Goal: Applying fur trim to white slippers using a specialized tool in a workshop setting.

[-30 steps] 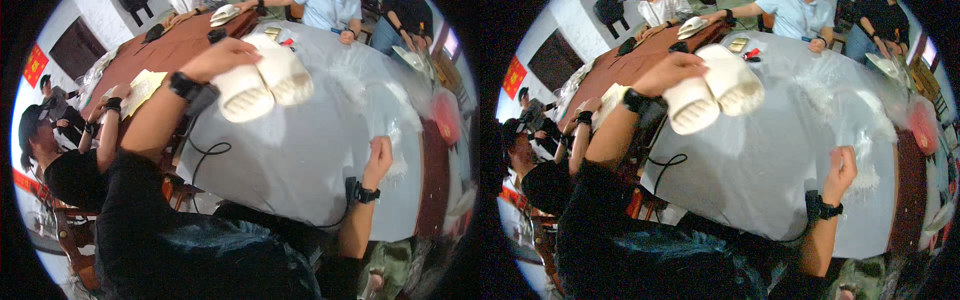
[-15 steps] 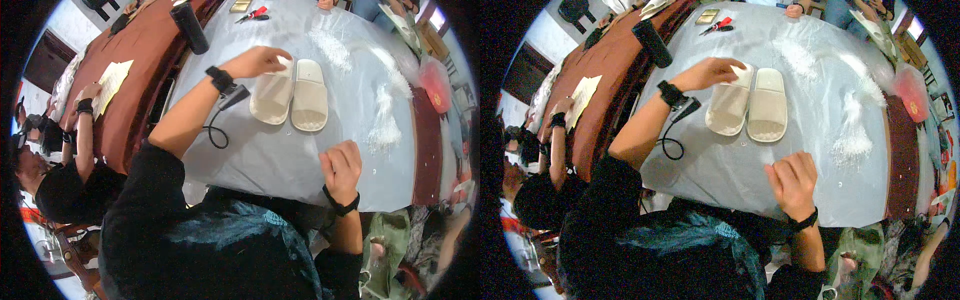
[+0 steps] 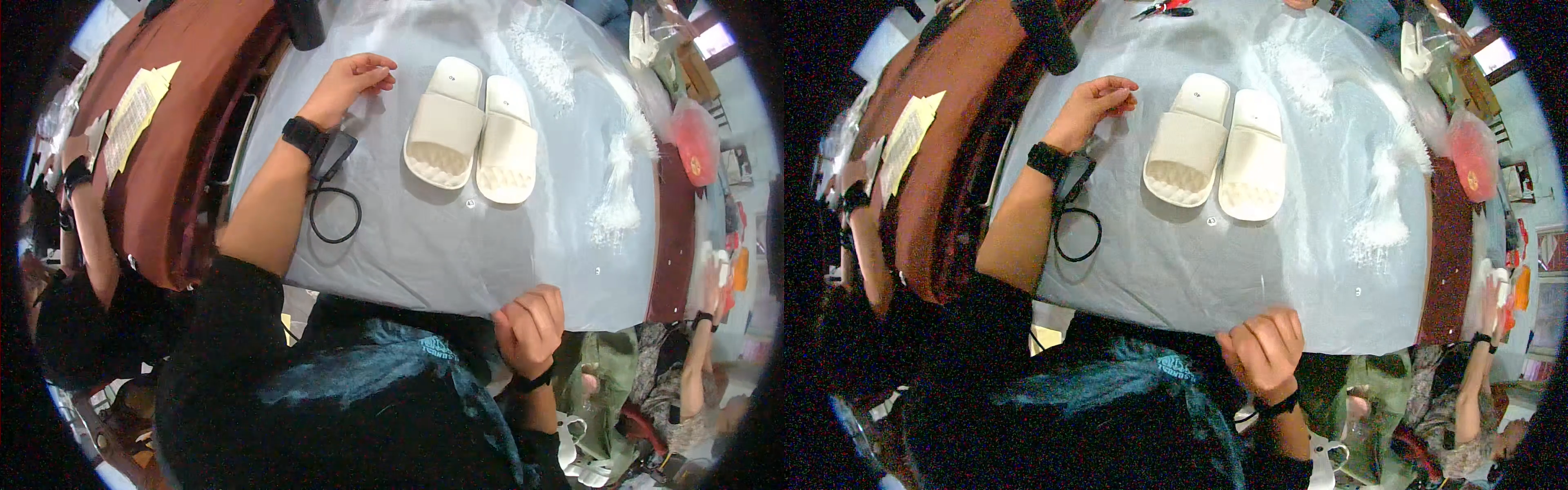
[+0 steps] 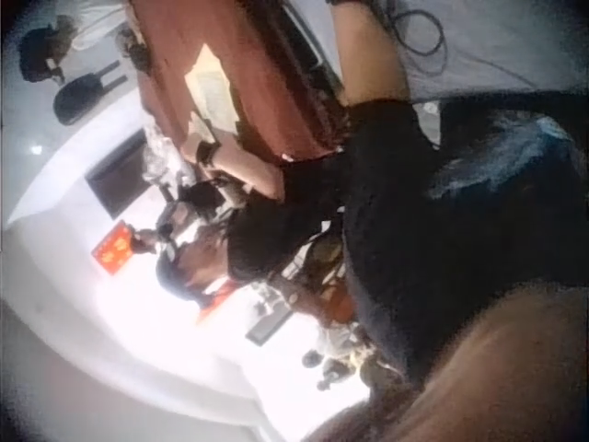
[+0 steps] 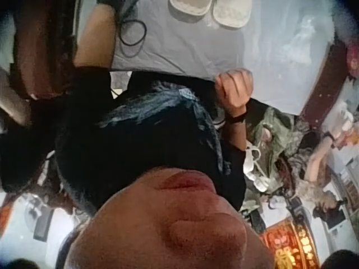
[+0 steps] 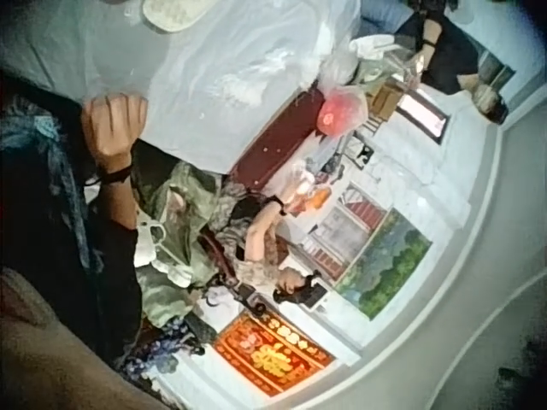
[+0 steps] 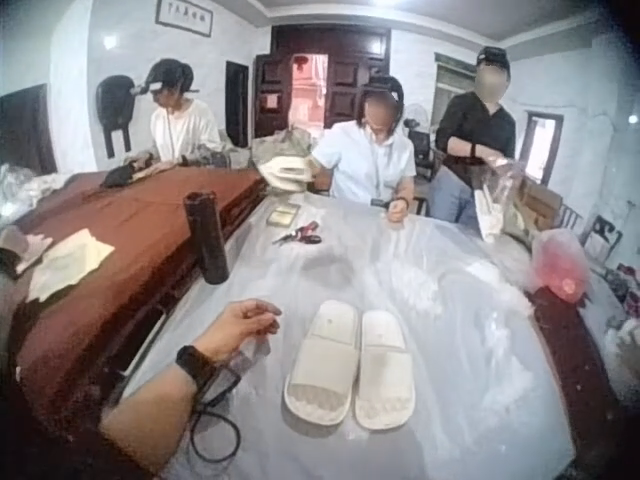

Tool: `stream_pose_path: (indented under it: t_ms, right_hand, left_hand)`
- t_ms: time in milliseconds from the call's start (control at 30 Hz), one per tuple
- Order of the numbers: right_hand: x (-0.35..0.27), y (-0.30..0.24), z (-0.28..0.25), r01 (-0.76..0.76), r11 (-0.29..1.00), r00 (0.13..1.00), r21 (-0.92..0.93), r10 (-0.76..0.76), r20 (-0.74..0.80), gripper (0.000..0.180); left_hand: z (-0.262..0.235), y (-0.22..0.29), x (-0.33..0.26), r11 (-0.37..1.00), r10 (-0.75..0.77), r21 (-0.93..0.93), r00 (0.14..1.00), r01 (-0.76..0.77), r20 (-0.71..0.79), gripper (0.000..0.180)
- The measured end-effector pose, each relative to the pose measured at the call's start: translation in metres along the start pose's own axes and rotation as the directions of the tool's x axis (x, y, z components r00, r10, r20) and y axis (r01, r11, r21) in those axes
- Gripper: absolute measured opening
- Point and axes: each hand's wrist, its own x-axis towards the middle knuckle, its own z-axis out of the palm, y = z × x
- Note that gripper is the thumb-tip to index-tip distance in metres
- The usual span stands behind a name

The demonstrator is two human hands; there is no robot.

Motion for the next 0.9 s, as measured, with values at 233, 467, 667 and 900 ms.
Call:
stream_pose_path:
  t_ms: [233,467,667,900]
  right_hand:
    - [-0.016,-0.005,0.008,-0.158,0.984,0.987,0.078,0.156,0.04,0.018]
    - [-0.02,0.001,0.015,-0.317,0.948,0.948,-0.009,0.318,0.019,0.017]
    - [-0.013,0.008,0.016,-0.334,0.937,0.934,-0.106,0.344,0.098,0.019]
    - [-0.02,0.007,0.007,-0.532,0.828,0.815,-0.18,0.558,0.159,0.02]
  left_hand:
    - [-0.006,-0.014,0.004,0.992,0.036,-0.118,0.999,-0.037,-0.013,0.025]
    - [-0.003,-0.016,0.004,0.992,0.044,-0.121,0.999,-0.047,-0.03,0.025]
    - [-0.002,-0.017,0.0,0.989,0.046,-0.137,0.998,-0.051,-0.039,0.024]
    - [-0.003,-0.021,0.006,0.988,0.041,-0.149,0.999,-0.045,-0.029,0.024]
